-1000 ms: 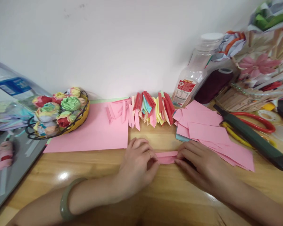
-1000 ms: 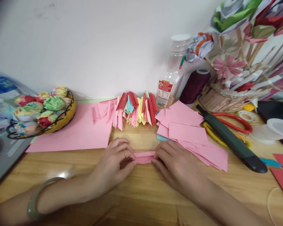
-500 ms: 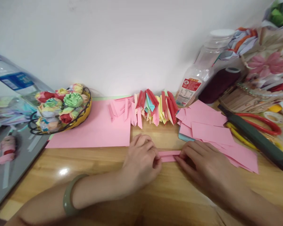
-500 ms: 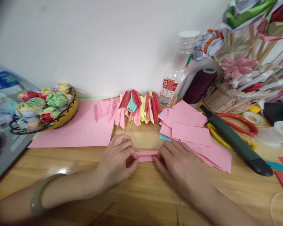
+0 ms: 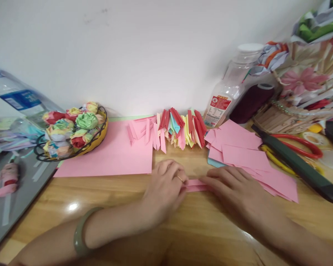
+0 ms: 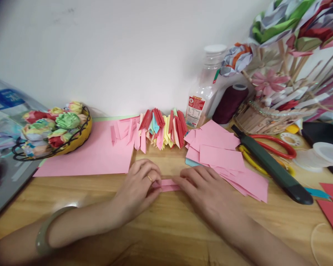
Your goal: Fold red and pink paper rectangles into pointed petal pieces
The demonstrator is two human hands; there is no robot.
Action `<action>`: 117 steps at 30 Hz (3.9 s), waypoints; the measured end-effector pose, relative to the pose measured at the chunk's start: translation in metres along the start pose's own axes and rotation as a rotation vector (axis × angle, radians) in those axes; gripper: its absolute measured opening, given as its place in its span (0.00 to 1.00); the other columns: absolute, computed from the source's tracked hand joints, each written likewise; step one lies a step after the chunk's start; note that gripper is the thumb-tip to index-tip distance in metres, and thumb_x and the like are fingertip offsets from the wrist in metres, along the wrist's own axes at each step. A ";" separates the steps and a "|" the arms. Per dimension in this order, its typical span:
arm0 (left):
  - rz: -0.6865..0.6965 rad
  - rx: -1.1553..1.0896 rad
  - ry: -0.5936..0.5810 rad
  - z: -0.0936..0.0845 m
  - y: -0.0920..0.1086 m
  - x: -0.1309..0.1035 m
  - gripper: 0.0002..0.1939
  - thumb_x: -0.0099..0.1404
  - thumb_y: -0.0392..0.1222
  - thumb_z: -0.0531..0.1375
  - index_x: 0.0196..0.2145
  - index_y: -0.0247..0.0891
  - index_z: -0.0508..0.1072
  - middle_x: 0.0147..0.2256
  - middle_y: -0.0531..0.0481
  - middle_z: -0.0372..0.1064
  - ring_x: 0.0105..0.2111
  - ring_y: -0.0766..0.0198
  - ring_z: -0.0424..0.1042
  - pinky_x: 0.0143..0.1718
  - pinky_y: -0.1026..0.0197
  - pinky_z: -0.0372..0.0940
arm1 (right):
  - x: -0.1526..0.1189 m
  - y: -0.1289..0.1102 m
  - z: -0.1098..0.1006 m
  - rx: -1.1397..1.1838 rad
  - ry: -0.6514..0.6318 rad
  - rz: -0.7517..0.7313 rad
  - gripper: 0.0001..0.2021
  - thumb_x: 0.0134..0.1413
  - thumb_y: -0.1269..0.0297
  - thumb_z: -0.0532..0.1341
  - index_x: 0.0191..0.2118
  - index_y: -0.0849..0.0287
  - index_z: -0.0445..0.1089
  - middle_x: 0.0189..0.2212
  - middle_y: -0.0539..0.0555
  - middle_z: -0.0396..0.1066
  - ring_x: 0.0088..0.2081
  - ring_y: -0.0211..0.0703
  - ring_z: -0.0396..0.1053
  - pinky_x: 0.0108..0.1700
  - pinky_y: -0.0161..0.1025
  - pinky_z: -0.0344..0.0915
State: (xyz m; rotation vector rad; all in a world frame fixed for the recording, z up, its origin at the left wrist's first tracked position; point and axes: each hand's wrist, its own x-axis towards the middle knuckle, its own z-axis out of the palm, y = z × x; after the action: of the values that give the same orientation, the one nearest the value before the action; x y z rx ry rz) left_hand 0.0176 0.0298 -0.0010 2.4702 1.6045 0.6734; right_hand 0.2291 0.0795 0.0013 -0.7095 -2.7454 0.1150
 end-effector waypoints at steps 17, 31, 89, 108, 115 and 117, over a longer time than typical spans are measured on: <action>0.289 0.029 0.101 0.004 -0.003 -0.007 0.09 0.64 0.39 0.57 0.29 0.32 0.73 0.28 0.48 0.69 0.32 0.62 0.64 0.31 0.61 0.66 | -0.003 0.002 0.010 0.332 0.050 0.152 0.03 0.57 0.68 0.55 0.36 0.57 0.65 0.31 0.52 0.68 0.33 0.40 0.66 0.33 0.37 0.63; 0.295 0.078 0.160 0.006 -0.001 -0.005 0.06 0.65 0.37 0.56 0.39 0.39 0.72 0.26 0.55 0.68 0.31 0.65 0.64 0.32 0.61 0.60 | 0.004 0.000 0.008 0.361 -0.013 0.301 0.05 0.57 0.69 0.53 0.33 0.58 0.65 0.29 0.52 0.70 0.30 0.39 0.67 0.31 0.36 0.62; 0.490 0.107 -0.071 -0.011 -0.010 -0.010 0.11 0.66 0.35 0.53 0.45 0.32 0.69 0.46 0.48 0.70 0.47 0.59 0.64 0.52 0.52 0.56 | -0.020 0.007 0.013 -0.094 -0.122 -0.199 0.50 0.46 0.32 0.47 0.63 0.73 0.46 0.61 0.69 0.49 0.62 0.58 0.45 0.54 0.55 0.56; 0.492 0.103 -0.306 -0.010 -0.016 -0.009 0.20 0.68 0.35 0.48 0.56 0.27 0.59 0.57 0.42 0.57 0.61 0.51 0.46 0.58 0.51 0.54 | -0.012 -0.018 0.004 -0.249 0.129 -0.072 0.19 0.65 0.61 0.45 0.51 0.61 0.66 0.51 0.54 0.67 0.53 0.44 0.63 0.53 0.44 0.61; 0.442 0.109 -0.372 -0.009 -0.016 -0.012 0.24 0.65 0.33 0.50 0.59 0.28 0.55 0.59 0.42 0.54 0.63 0.48 0.38 0.59 0.49 0.53 | -0.014 -0.032 0.002 -0.351 0.124 -0.046 0.19 0.65 0.66 0.43 0.51 0.66 0.65 0.51 0.58 0.67 0.53 0.45 0.64 0.52 0.44 0.59; 0.441 0.102 -0.379 -0.009 -0.016 -0.013 0.25 0.64 0.32 0.50 0.59 0.28 0.55 0.59 0.42 0.54 0.63 0.48 0.36 0.59 0.49 0.52 | -0.014 -0.035 0.004 -0.340 0.142 -0.010 0.19 0.65 0.68 0.41 0.51 0.67 0.65 0.51 0.59 0.67 0.53 0.46 0.64 0.53 0.45 0.58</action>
State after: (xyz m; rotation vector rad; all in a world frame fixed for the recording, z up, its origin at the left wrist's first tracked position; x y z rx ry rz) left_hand -0.0037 0.0242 -0.0024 2.8344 0.9942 0.1412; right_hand 0.2232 0.0421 -0.0013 -0.7556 -2.6565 -0.3978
